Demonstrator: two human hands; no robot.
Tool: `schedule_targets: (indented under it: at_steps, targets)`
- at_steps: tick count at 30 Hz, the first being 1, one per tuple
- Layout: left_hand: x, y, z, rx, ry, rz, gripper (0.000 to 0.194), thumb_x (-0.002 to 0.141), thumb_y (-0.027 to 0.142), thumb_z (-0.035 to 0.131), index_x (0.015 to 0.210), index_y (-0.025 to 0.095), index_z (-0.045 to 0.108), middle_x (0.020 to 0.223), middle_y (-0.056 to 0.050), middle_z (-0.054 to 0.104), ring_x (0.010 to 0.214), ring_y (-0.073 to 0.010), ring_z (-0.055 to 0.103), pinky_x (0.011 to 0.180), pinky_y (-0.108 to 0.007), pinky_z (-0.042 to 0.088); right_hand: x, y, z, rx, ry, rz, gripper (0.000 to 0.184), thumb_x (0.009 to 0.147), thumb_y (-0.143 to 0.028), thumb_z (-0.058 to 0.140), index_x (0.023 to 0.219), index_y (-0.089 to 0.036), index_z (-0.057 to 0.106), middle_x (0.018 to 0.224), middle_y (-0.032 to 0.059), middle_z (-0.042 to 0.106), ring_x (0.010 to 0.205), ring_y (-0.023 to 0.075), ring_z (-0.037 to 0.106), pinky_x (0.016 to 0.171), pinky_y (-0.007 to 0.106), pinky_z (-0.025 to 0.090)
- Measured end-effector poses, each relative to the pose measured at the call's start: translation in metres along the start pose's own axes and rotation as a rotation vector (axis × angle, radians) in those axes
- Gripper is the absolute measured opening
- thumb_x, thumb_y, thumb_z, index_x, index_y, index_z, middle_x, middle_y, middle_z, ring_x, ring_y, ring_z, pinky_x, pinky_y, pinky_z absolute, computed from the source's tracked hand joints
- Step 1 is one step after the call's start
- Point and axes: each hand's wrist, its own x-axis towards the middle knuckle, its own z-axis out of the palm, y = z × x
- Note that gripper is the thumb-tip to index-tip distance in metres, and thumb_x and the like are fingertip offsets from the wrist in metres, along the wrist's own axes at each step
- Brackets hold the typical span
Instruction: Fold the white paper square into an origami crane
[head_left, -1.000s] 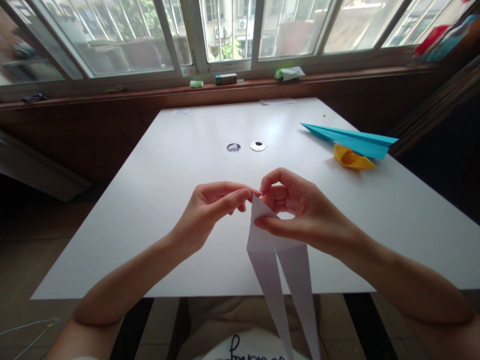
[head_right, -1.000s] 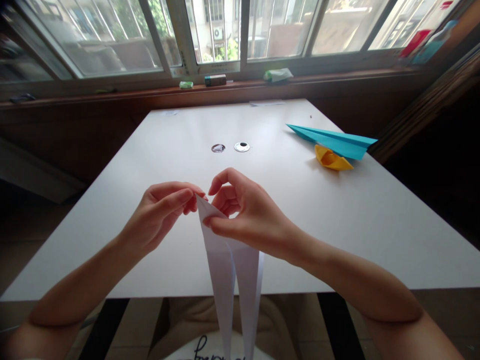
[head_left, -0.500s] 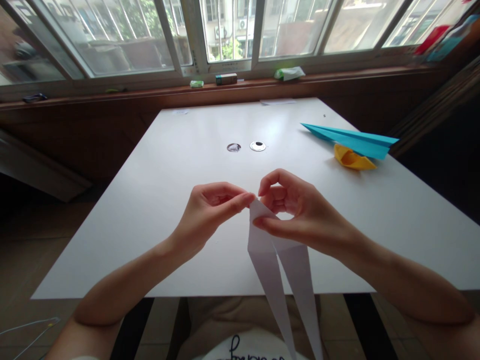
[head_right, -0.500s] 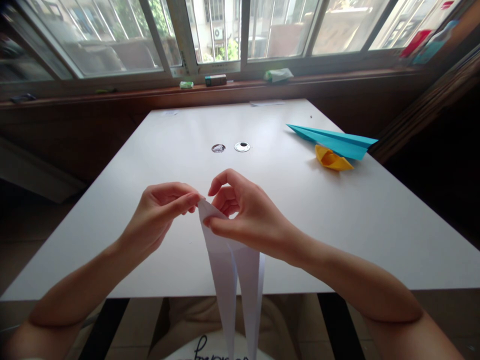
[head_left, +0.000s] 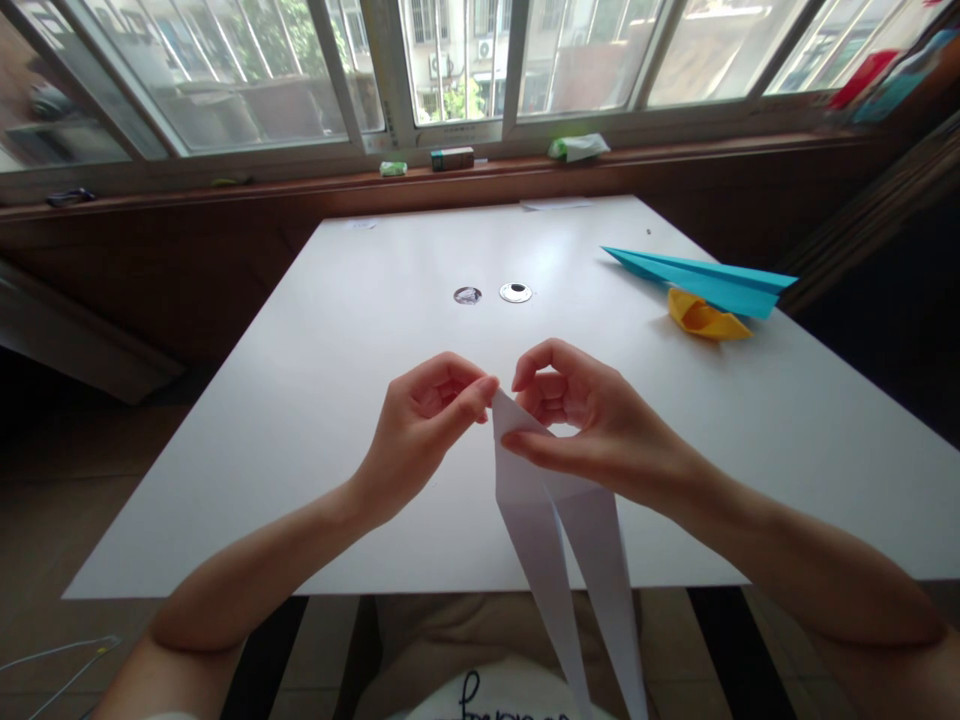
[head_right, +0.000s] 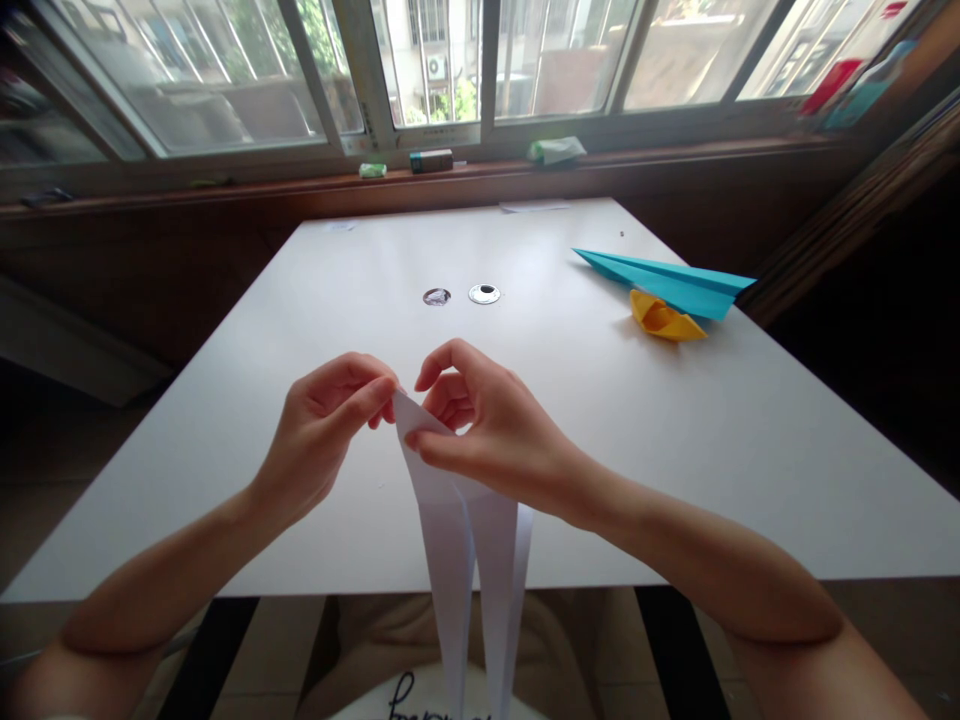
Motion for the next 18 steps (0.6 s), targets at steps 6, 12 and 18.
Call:
schedule_targets:
  at_steps: [6,12,18]
  targets:
    - [-0.0011,0.0011,-0.0020,0.015,-0.076,-0.043,0.014,0.071,0.030,0.070,0.070,0.017,0.064,0.070,-0.001,0.064,0.064,-0.0109,0.057,0.057,-0.022,0.045,0.0009,0.0006,-0.0011,0.039,-0.002,0.007,0.026,0.070,-0.017,0.066,0.083,-0.021,0.044,0.066,-0.0056,0.056,0.063,0.0098,0.059,0.060,0.023,0.049]
    - [-0.0002,-0.0011,-0.0032,-0.037,-0.025,-0.081,0.015,0.071,0.029,0.070,0.064,0.018,0.064,0.061,0.001,0.063,0.054,-0.0075,0.054,0.050,-0.019,0.042,0.0033,0.0025,-0.0031,0.100,-0.060,0.010,0.026,0.071,-0.020,0.066,0.086,-0.021,0.044,0.069,-0.0032,0.061,0.069,0.0124,0.061,0.059,0.024,0.047]
    - [0.0012,0.0007,-0.0042,-0.058,0.055,-0.075,0.018,0.069,0.032,0.070,0.063,0.017,0.062,0.060,0.001,0.062,0.053,-0.0084,0.054,0.048,-0.021,0.040,0.0019,0.0009,-0.0044,0.098,-0.080,0.050,0.026,0.071,-0.018,0.065,0.087,-0.022,0.045,0.070,-0.0030,0.062,0.072,0.0143,0.062,0.059,0.024,0.047]
